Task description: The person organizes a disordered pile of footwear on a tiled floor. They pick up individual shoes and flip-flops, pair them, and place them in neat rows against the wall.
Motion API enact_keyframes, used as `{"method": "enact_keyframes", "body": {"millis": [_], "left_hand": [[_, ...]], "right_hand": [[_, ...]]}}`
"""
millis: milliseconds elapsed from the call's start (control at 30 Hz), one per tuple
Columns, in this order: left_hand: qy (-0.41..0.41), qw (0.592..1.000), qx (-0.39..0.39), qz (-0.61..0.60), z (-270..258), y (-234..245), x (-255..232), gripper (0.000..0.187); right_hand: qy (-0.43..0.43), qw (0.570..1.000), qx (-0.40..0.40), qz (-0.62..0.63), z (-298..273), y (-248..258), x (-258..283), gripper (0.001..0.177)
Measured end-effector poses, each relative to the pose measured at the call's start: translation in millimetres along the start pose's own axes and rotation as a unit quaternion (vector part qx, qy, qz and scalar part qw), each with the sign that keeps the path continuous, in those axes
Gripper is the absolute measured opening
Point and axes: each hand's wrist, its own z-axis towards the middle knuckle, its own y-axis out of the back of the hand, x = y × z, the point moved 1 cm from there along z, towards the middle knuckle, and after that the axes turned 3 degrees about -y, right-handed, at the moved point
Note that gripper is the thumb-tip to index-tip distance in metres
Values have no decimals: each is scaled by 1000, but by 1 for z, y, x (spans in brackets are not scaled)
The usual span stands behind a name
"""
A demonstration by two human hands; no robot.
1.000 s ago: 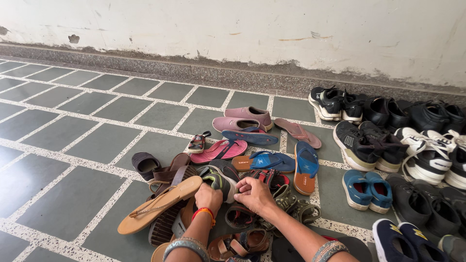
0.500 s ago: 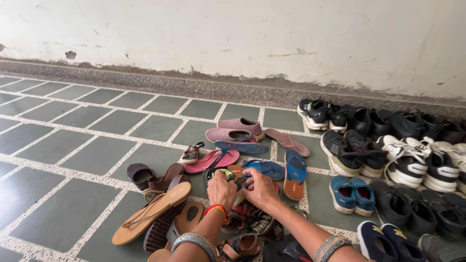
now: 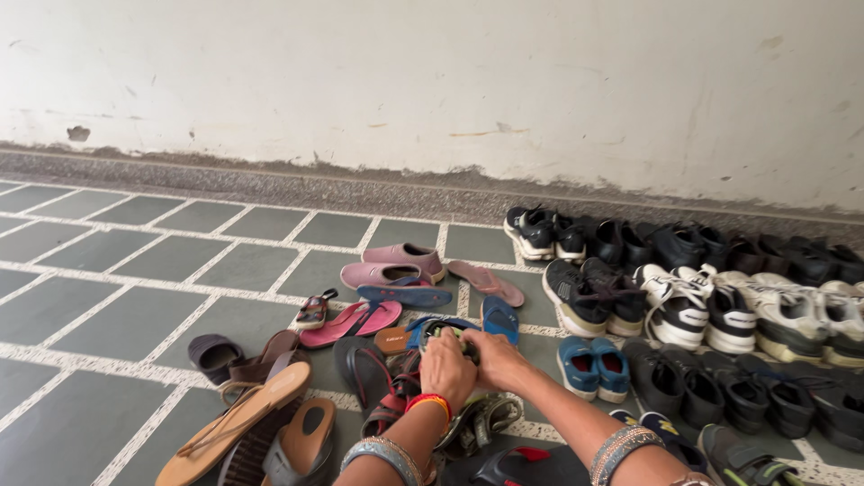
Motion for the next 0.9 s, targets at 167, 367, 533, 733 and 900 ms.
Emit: {"method": "enact_keyframes", "body": {"millis": [167, 367, 533, 733, 900], "left_hand": [[-67, 997, 40, -23, -1, -4, -39, 34], [-70, 994, 51, -69, -10, -5, -95, 35], [-68, 989, 95, -88, -22, -13, -141, 33], [-122, 982, 121, -79, -41, -40, -201, 30], [-159, 972, 142, -101, -57, -74, -248, 35]], "right_hand": [[-23, 996, -86, 5, -16, 30, -18, 40], [-43, 984, -172, 6, -47, 84, -31, 36], [-55, 978, -199, -10, -76, 122, -54, 34], [-85, 971, -220, -43, -113, 172, -104, 44], [-111, 966, -218, -77, -153, 209, -147, 52]]}}
